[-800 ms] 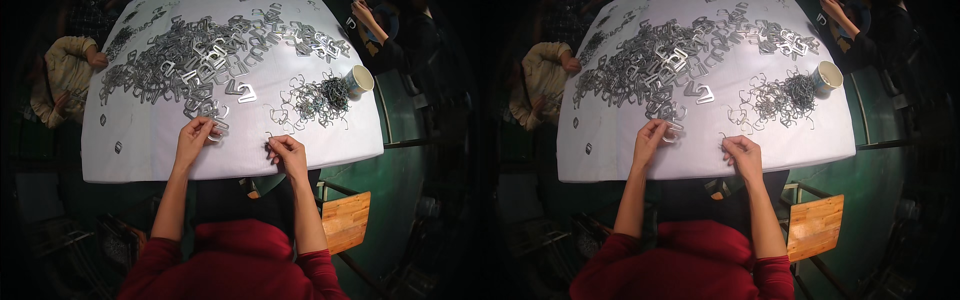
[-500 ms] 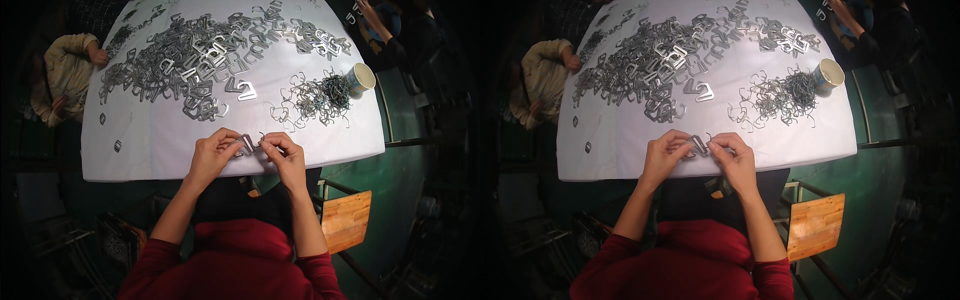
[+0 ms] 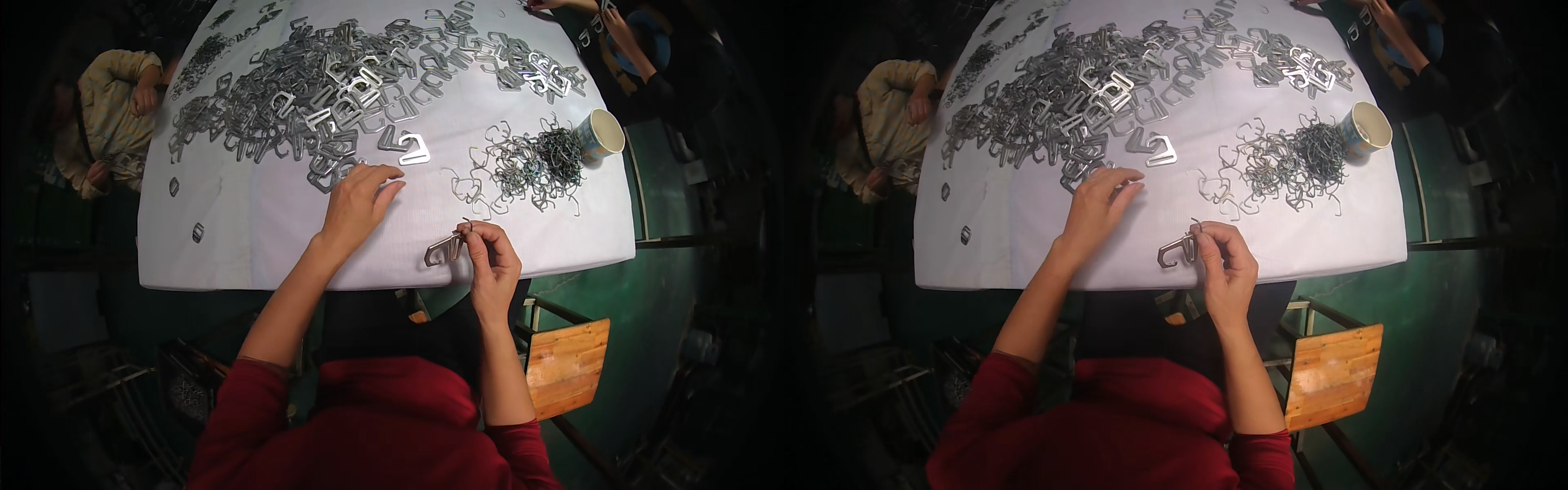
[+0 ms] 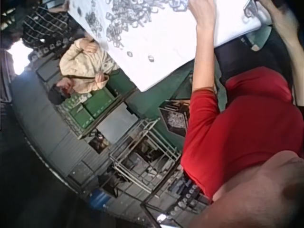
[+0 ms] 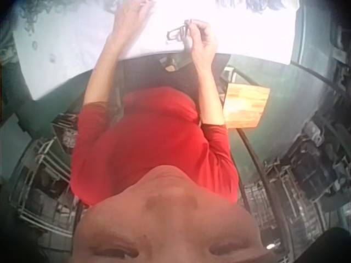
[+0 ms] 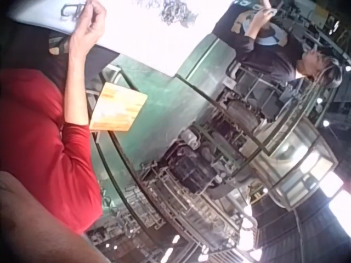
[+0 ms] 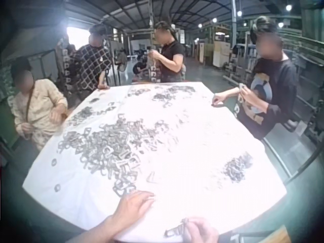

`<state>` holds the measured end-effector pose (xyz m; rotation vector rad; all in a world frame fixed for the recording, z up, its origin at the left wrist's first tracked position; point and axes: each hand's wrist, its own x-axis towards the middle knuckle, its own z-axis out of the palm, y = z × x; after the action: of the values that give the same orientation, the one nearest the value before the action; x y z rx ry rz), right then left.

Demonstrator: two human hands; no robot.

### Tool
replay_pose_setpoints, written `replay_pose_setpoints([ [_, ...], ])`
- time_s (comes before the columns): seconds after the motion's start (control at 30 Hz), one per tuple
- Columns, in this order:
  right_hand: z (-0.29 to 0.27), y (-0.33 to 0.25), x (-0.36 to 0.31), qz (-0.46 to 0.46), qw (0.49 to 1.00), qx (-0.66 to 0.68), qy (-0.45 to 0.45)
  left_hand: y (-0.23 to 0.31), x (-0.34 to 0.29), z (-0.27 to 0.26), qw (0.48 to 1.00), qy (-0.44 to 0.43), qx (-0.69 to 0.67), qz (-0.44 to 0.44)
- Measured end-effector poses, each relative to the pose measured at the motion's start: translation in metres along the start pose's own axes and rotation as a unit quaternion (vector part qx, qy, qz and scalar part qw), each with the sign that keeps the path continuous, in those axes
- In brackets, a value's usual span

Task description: The person takes metal hooks from a table and hangs them onto a rack.

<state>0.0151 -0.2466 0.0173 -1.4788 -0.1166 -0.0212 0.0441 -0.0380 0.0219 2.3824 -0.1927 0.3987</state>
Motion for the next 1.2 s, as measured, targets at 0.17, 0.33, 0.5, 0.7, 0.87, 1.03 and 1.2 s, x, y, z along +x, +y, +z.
replay_pose_setpoints([
  [0.17,-0.006,-0.006,-0.004,0.024,1.000,-0.013,0.003,-0.049,0.045,0.023,0.975,0.062,0.199,0.073],
  [0.33,-0.013,0.008,-0.013,0.032,0.999,0.003,0.009,-0.050,0.070,0.007,0.982,0.012,0.175,0.064],
  [0.5,-0.007,0.008,-0.012,0.054,0.998,0.018,-0.003,-0.055,0.072,-0.012,0.956,-0.047,-0.208,-0.202],
  [0.7,0.004,0.010,-0.003,0.056,0.998,0.024,-0.015,-0.054,0.063,-0.020,0.924,-0.033,-0.286,-0.252],
  [0.87,0.013,0.015,0.008,0.022,1.000,-0.015,-0.013,-0.004,0.052,-0.032,0.984,-0.064,-0.097,-0.135],
  [1.03,0.024,0.006,0.024,-0.051,0.997,-0.065,-0.012,0.040,0.038,-0.040,0.982,-0.095,-0.122,-0.104],
  [1.2,0.029,-0.003,0.033,-0.088,0.989,-0.113,-0.021,0.055,0.034,-0.043,0.986,-0.071,-0.126,-0.079],
])
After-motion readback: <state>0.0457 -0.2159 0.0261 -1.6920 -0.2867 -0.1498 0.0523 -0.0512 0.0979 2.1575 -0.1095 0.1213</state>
